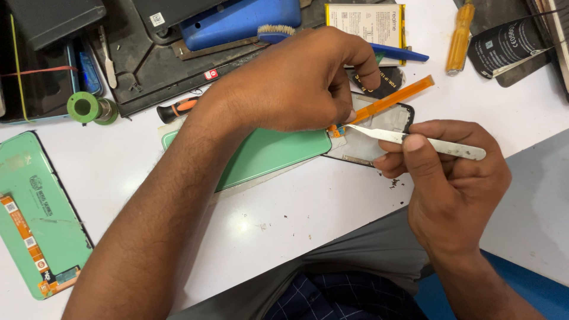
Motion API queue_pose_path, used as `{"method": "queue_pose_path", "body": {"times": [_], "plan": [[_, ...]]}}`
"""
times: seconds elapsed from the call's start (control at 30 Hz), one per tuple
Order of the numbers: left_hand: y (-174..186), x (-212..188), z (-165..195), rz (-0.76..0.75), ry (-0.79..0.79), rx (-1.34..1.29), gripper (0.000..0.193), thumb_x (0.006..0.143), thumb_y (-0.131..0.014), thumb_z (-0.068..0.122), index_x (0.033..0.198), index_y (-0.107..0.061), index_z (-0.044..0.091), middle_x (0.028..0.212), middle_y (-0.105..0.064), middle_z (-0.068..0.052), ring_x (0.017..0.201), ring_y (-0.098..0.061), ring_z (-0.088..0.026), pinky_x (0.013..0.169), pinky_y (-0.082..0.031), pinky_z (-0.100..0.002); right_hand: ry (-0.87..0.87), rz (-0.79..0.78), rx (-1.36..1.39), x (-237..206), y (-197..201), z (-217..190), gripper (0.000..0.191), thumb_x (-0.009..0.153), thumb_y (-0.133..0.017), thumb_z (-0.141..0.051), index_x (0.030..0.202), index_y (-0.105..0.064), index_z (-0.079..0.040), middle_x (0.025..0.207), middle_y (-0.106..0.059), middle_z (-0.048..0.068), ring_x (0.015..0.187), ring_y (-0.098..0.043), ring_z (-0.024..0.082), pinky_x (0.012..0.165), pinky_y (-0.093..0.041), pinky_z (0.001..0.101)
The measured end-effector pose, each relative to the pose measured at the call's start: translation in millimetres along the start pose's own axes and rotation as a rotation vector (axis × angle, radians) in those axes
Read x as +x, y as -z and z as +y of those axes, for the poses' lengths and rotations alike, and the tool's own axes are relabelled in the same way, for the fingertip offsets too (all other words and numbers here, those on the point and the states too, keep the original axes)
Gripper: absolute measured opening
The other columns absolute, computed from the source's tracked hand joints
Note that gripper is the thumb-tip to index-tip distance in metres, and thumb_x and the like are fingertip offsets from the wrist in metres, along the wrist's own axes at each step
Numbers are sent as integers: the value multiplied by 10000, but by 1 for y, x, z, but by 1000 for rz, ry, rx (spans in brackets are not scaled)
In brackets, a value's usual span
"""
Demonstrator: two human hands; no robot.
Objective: The person uses tweezers to lift and reposition a flexible ribbon cable on a green smartphone display module. They then apply a small piece of clear adhesive tape over the cable to secure it in place. The work is performed on a cluttered workbench with various tools and phone parts visible.
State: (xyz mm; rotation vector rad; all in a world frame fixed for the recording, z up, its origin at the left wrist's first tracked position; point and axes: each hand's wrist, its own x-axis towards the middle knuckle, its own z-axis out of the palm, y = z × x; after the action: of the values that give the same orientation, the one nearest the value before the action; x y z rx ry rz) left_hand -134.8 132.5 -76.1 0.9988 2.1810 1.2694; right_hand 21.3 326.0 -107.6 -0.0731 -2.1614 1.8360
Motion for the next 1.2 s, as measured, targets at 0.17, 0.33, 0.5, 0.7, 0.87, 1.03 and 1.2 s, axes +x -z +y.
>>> {"method": "queue_pose_path", "body": {"times": [0.17,0.33,0.5,0.7,0.87,1.03,1.2], "plan": [[1,0,1,-7,13,-2,377,740,-698,-20,1114,-711,27,668,-726,-24,590,-706,-73,527,-532,-261,5,1,25,-1,2,2,137,1134,-614,-37,1156,-545,80,918,-721,249,777,-762,225,684,-654,292],[0,0,1,-7,10,-4,376,737,-693,-24,1110,-704,25,663,-731,-28,596,-726,-73,530,-547,-258,44,-7,0,-3,1,2,137,1146,-611,-34,1172,-535,76,913,-721,243,772,-761,222,682,-655,285],[0,0,0,5,-18,2,375,735,-679,-35,1104,-712,25,676,-740,-31,608,-734,-77,538,-554,-259,98,-21,-126,-7,0,1,135,1152,-594,-39,1187,-519,67,880,-724,222,787,-775,214,671,-657,264],[-1,0,-2,17,-35,0,367,723,-676,-32,1083,-719,20,684,-740,-30,612,-733,-72,529,-549,-258,142,-34,-154,-10,0,4,120,1152,-590,-18,1190,-511,63,883,-716,219,825,-779,214,701,-669,260],[-2,0,-3,21,-27,9,377,704,-662,-40,1071,-723,21,673,-734,-35,590,-718,-74,508,-534,-259,168,-51,-179,-7,-3,2,102,1148,-583,-1,1176,-508,63,886,-716,227,847,-785,228,711,-680,268],[-4,1,-4,50,-43,43,377,692,-655,-38,1057,-731,25,718,-744,-40,592,-708,-69,503,-528,-259,184,-51,-162,-7,-9,-8,133,1086,-581,-7,1169,-493,47,939,-707,221,889,-769,226,750,-685,283],[-5,1,-7,89,-99,60,361,697,-648,-36,1040,-741,22,841,-768,-45,605,-700,-64,505,-533,-258,219,-65,-208,-8,-14,-12,132,1087,-588,1,1171,-498,50,944,-703,225,892,-774,232,770,-695,297]]}}
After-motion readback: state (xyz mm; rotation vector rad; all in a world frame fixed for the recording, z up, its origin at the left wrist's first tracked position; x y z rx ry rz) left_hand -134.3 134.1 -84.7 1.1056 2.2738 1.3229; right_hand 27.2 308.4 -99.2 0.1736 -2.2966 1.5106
